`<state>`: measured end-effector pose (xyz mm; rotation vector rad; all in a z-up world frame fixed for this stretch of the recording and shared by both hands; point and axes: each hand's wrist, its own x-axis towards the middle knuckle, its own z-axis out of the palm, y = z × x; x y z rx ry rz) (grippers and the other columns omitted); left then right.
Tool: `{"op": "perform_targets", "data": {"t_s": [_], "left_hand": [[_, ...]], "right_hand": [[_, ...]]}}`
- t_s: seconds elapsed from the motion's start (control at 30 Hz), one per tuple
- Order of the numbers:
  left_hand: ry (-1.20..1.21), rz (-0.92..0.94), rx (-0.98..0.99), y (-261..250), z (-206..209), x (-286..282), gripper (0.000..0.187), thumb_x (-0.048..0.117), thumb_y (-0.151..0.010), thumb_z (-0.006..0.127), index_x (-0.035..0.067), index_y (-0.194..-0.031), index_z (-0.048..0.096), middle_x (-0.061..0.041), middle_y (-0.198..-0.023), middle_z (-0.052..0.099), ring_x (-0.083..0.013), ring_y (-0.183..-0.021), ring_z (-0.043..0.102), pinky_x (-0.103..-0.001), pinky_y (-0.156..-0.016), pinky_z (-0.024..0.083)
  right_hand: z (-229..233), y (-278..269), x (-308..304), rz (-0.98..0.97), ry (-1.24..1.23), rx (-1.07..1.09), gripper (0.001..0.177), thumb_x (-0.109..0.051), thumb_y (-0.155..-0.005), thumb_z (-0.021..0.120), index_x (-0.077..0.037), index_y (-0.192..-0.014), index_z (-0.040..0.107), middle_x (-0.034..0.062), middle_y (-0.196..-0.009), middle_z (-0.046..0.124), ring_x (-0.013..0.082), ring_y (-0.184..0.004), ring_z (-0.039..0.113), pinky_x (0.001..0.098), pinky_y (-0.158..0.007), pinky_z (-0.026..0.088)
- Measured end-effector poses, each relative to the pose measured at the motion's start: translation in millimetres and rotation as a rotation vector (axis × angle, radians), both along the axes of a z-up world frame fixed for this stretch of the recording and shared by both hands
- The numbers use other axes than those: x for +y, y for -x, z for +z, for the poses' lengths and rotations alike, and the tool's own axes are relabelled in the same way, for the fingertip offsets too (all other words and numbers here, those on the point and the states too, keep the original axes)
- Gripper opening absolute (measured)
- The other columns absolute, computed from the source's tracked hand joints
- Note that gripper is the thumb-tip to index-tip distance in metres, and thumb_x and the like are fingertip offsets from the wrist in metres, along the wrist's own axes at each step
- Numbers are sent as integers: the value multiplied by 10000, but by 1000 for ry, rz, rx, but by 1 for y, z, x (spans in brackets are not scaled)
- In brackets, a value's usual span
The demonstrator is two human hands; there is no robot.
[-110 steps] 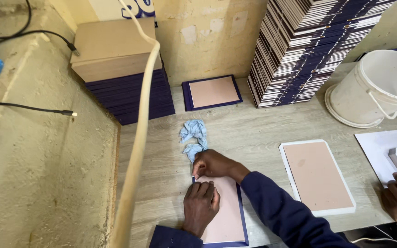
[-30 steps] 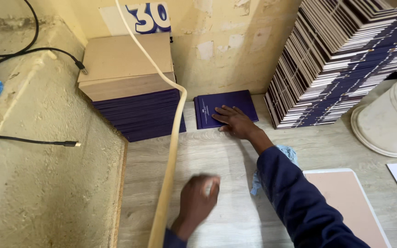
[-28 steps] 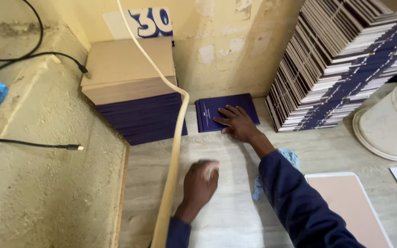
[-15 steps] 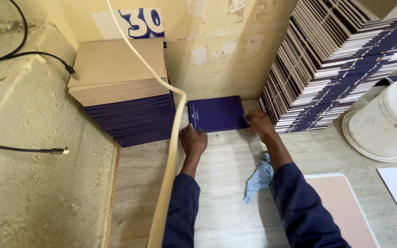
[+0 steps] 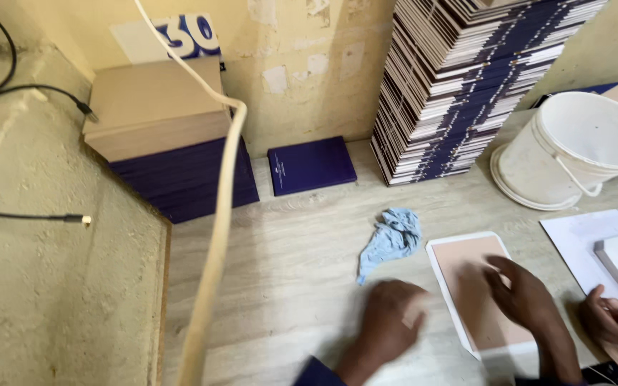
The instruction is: The person wraps a book with a light pink cover in a dark blue cover sheet. They align the cover, fold the edges, and smooth the surface with their hands. The finished book is placed on a stack of similar books on the table.
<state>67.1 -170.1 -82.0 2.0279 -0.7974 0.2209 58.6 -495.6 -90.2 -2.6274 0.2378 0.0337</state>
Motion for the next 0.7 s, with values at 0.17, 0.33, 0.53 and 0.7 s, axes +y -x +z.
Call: {"op": "perform_targets", "data": {"t_s": [0.17, 0.33, 0.53, 0.7], "left_hand": [[-338, -451, 7, 90, 15, -62, 697, 445, -1041, 474, -17, -1562, 501, -223, -1643, 494, -430, -1559, 366, -693, -1282, 171], [-262, -177, -247, 118, -1, -82, 615, 394, -933, 782, -98, -1286, 677, -232, -1267, 633, -403, -1105, 556, -673, -1133, 355], [-179, -195, -163, 122, -8, -84, 554, 243, -816, 800, -44, -1253, 618, -217, -1354, 613, -431, -1115, 531, -725, -1144, 273], [-147, -232, 202, 112, 8, -66, 683, 374, -950, 676, 61, -1533, 507, -114, -1433, 641, -344, -1324, 546, -636, -1221, 138]], "right_hand": [[-48, 92, -33, -360, 289, 165, 478, -518, -1017, 525, -210, -1312, 741, 121, -1404, 739, 394, -1279, 696, 540, -1059, 539], [-50, 101, -20, -546, 149, 32, 640, -608, -901, 660, -144, -1341, 667, 206, -1434, 644, 492, -1405, 531, 625, -1111, 466], [-28, 90, -41, -557, -9, 195, 662, -606, -895, 662, -189, -1404, 736, 132, -1463, 729, 408, -1387, 615, 575, -1142, 434], [31, 131, -15, -593, -905, -223, 567, -23, -862, 718, -52, -1418, 608, 254, -1541, 622, 333, -1572, 487, 483, -1162, 412]]}}
